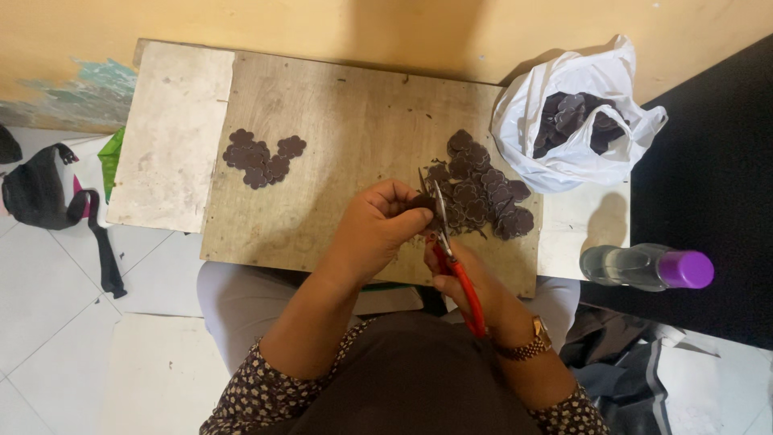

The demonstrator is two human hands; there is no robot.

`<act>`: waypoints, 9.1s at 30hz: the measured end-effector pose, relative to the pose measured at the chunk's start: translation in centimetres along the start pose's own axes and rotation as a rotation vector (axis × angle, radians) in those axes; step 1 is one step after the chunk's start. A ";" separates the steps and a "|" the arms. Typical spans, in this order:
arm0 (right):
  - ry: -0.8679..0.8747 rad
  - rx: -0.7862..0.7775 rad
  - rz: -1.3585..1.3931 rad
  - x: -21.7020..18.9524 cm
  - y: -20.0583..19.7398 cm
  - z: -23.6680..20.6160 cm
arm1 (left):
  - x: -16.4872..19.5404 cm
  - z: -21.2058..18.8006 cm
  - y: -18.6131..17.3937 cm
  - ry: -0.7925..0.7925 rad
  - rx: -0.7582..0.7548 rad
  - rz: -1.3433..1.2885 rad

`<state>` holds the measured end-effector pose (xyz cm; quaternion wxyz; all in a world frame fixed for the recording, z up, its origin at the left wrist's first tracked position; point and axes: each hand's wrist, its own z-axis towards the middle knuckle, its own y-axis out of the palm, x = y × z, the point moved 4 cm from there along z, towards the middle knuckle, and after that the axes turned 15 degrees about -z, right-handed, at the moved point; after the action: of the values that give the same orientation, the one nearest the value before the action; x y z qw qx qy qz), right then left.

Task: The person uses red-handled scissors to cut dark brown material into flower-like shapes on a wooden board. They pick up each piece, trim the edges, and place the finished shapes into a white plastic bag.

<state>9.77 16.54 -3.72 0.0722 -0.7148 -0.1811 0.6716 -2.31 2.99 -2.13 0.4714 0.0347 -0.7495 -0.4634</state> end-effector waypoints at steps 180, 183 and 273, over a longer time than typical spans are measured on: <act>-0.041 0.149 -0.005 -6.3 -1.4 2.3 | 4.2 0.9 3.9 0.326 0.038 -0.173; -0.042 0.163 -0.086 -6.2 -1.4 2.3 | 4.3 0.7 4.0 0.351 0.046 -0.160; -0.027 0.144 0.015 -4.4 -1.2 2.5 | 4.6 0.9 3.5 0.318 0.093 -0.021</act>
<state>7.01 15.70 0.60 0.1157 -0.7002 -0.1280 0.6928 -4.18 3.38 3.37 0.5770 0.1373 -0.6859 -0.4216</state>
